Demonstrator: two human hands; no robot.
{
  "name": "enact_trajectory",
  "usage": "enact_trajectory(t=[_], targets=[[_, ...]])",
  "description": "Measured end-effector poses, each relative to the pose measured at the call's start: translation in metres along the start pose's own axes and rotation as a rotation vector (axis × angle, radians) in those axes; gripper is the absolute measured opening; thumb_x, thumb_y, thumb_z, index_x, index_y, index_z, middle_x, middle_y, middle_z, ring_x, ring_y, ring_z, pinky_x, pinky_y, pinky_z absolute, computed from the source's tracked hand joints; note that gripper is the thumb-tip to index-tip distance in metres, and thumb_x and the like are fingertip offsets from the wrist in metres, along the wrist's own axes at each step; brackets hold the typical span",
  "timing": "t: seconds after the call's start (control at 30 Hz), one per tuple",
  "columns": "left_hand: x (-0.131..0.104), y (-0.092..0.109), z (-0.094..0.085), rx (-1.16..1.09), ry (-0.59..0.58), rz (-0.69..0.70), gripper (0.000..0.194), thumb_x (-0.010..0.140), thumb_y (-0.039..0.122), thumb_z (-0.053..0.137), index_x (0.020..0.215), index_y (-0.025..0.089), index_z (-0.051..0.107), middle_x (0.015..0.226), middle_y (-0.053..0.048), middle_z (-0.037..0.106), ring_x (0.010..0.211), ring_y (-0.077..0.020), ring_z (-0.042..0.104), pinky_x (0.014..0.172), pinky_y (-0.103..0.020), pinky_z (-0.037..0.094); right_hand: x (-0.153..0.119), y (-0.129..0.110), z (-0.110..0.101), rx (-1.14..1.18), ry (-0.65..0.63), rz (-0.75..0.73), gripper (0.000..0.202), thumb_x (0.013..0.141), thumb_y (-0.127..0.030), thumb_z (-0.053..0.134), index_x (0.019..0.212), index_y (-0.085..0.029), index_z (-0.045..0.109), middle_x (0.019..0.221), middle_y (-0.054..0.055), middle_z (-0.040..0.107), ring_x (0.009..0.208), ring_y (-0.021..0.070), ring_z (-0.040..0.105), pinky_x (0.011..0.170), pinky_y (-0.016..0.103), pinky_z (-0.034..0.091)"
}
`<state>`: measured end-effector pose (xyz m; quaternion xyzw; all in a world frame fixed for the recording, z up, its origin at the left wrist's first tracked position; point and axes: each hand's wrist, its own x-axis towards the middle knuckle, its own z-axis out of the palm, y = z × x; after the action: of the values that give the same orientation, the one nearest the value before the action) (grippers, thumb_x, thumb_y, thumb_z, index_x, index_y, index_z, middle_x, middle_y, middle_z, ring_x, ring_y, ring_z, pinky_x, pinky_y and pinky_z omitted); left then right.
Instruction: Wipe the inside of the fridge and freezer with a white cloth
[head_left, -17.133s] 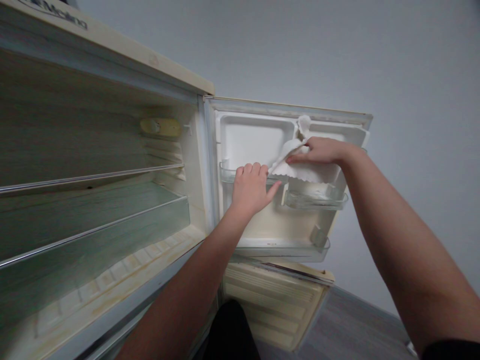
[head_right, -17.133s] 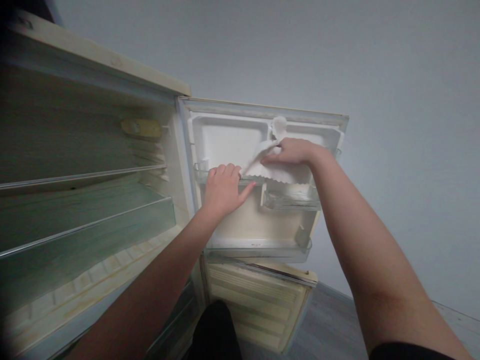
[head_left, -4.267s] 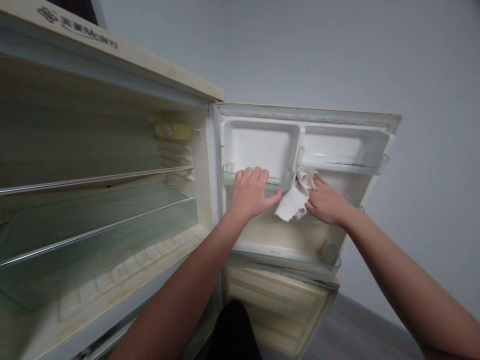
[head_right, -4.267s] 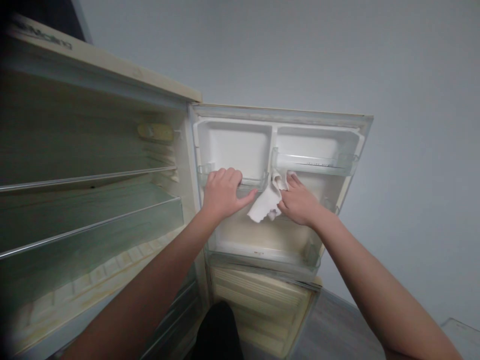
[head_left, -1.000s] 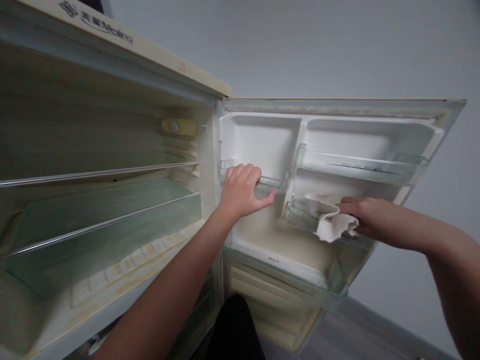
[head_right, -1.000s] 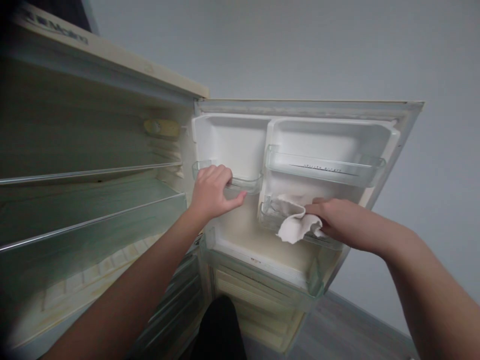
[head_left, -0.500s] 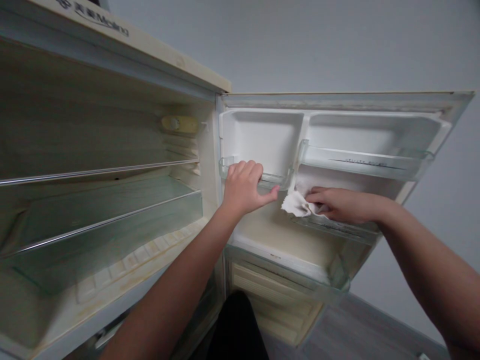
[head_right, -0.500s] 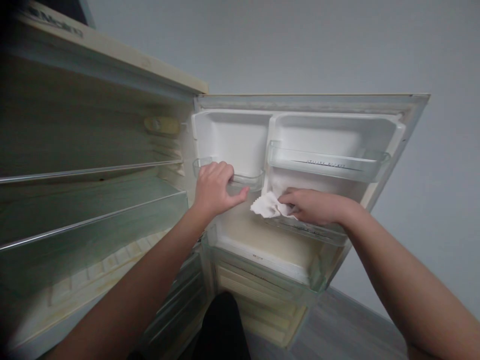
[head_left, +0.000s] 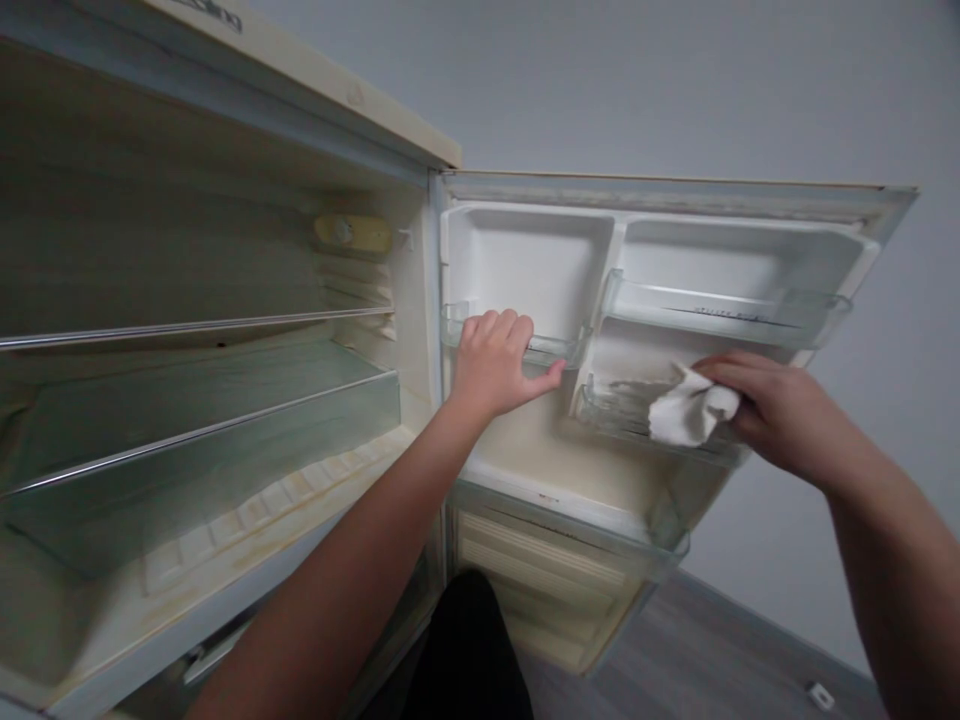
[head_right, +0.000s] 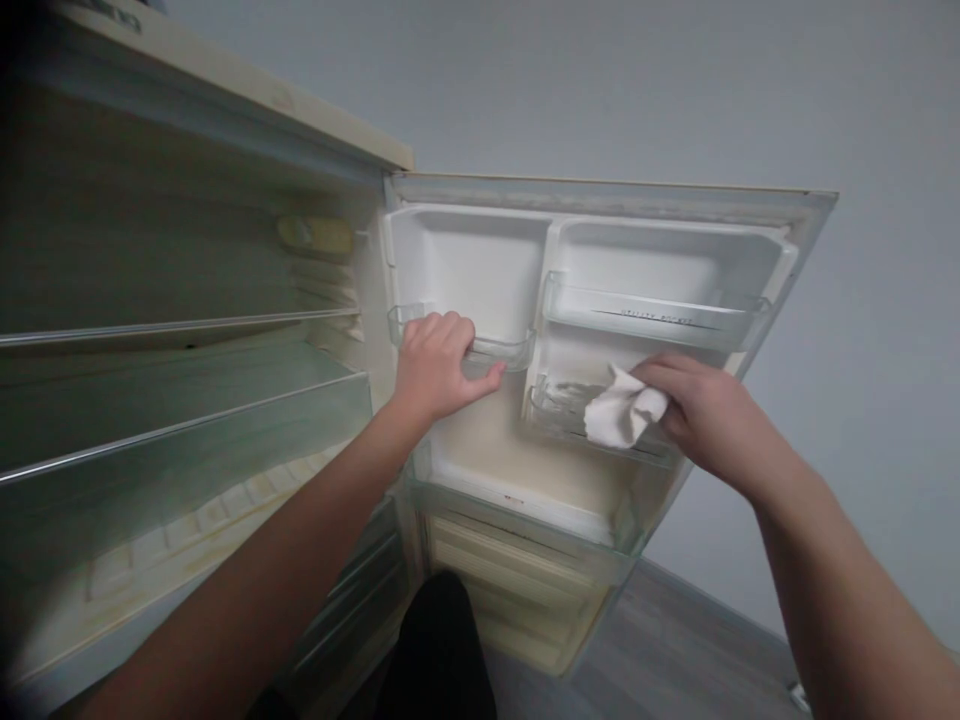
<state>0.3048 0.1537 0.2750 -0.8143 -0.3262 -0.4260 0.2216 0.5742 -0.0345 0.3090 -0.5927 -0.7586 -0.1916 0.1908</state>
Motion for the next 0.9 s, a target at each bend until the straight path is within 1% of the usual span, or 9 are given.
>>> enact_trajectory(t=[0.1, 0.2, 0.27, 0.4, 0.53, 0.63, 0.73, 0.8, 0.9], targets=[[-0.001, 0.002, -0.001, -0.002, 0.007, -0.002, 0.040, 0.087, 0.058, 0.054, 0.096, 0.020, 0.059, 0.099, -0.012, 0.064, 0.100, -0.0329, 0.055, 0.089, -0.045, 0.034, -0.018, -0.035, 0.023, -0.030, 0.346, -0.041, 0.039, 0.092, -0.016, 0.046, 0.128, -0.023, 0.061, 0.134, 0.016, 0.060, 0.122, 0.0308, 0.058, 0.099, 0.042, 0.048], [-0.001, 0.003, -0.002, -0.006, 0.013, 0.001, 0.041, 0.088, 0.059, 0.053, 0.097, 0.020, 0.059, 0.099, -0.012, 0.064, 0.100, -0.0332, 0.055, 0.089, -0.045, 0.034, -0.022, -0.071, 0.074, -0.092, 0.220, -0.157, 0.055, 0.090, -0.016, 0.051, 0.145, -0.022, 0.050, 0.154, 0.017, 0.042, 0.142, 0.0360, 0.040, 0.115, 0.054, 0.035], [-0.002, 0.003, -0.004, -0.007, 0.012, 0.003, 0.041, 0.088, 0.060, 0.053, 0.097, 0.020, 0.059, 0.100, -0.012, 0.064, 0.102, -0.0333, 0.055, 0.089, -0.044, 0.034, -0.016, -0.088, 0.112, -0.188, 0.135, -0.103, 0.063, 0.089, -0.015, 0.052, 0.151, -0.025, 0.044, 0.163, 0.014, 0.029, 0.151, 0.0393, 0.020, 0.119, 0.063, 0.021], [-0.002, 0.002, -0.006, -0.006, 0.001, 0.018, 0.040, 0.090, 0.060, 0.052, 0.097, 0.021, 0.059, 0.099, -0.012, 0.065, 0.103, -0.0328, 0.055, 0.088, -0.044, 0.035, 0.002, -0.096, 0.163, -0.188, 0.047, -0.014, 0.074, 0.096, -0.015, 0.039, 0.163, -0.035, 0.014, 0.167, 0.003, 0.019, 0.155, 0.0298, 0.008, 0.122, 0.062, 0.014], [-0.003, 0.003, -0.006, -0.027, 0.003, 0.023, 0.043, 0.090, 0.063, 0.050, 0.097, 0.022, 0.059, 0.099, -0.011, 0.065, 0.103, -0.0329, 0.055, 0.089, -0.044, 0.035, 0.001, -0.085, 0.171, -0.148, 0.012, 0.045, 0.075, 0.097, -0.019, 0.035, 0.162, -0.039, 0.004, 0.167, 0.001, 0.018, 0.155, 0.0289, 0.009, 0.122, 0.061, 0.014], [-0.003, 0.005, -0.006, -0.059, 0.013, 0.020, 0.043, 0.090, 0.062, 0.050, 0.098, 0.021, 0.060, 0.101, -0.012, 0.065, 0.103, -0.0338, 0.054, 0.089, -0.046, 0.034, -0.013, -0.074, 0.164, -0.181, 0.050, 0.152, 0.069, 0.096, -0.025, 0.041, 0.160, -0.042, 0.022, 0.166, 0.002, 0.023, 0.154, 0.0355, 0.012, 0.119, 0.067, 0.011], [-0.004, 0.006, -0.006, -0.065, 0.025, 0.026, 0.042, 0.091, 0.061, 0.049, 0.098, 0.021, 0.061, 0.101, -0.013, 0.065, 0.102, -0.0342, 0.054, 0.088, -0.046, 0.034, -0.029, -0.066, 0.159, -0.215, 0.108, 0.325, 0.058, 0.095, -0.028, 0.045, 0.153, -0.032, 0.045, 0.164, 0.011, 0.028, 0.152, 0.0424, 0.013, 0.115, 0.074, 0.010], [-0.004, 0.008, -0.006, -0.057, 0.036, 0.034, 0.042, 0.092, 0.061, 0.048, 0.098, 0.022, 0.061, 0.099, -0.012, 0.065, 0.101, -0.0339, 0.054, 0.087, -0.046, 0.034, -0.039, -0.060, 0.158, -0.228, 0.199, 0.448, 0.056, 0.094, -0.030, 0.045, 0.149, -0.021, 0.051, 0.162, 0.020, 0.027, 0.152, 0.0459, 0.009, 0.111, 0.079, 0.012], [-0.006, 0.011, -0.008, -0.049, 0.051, 0.049, 0.042, 0.094, 0.060, 0.045, 0.099, 0.022, 0.061, 0.099, -0.012, 0.065, 0.099, -0.0332, 0.054, 0.087, -0.046, 0.035, -0.048, -0.046, 0.162, -0.218, 0.525, 0.650, 0.068, 0.095, -0.038, 0.041, 0.153, -0.003, 0.037, 0.161, 0.033, 0.017, 0.152, 0.0464, -0.001, 0.108, 0.080, 0.018]])
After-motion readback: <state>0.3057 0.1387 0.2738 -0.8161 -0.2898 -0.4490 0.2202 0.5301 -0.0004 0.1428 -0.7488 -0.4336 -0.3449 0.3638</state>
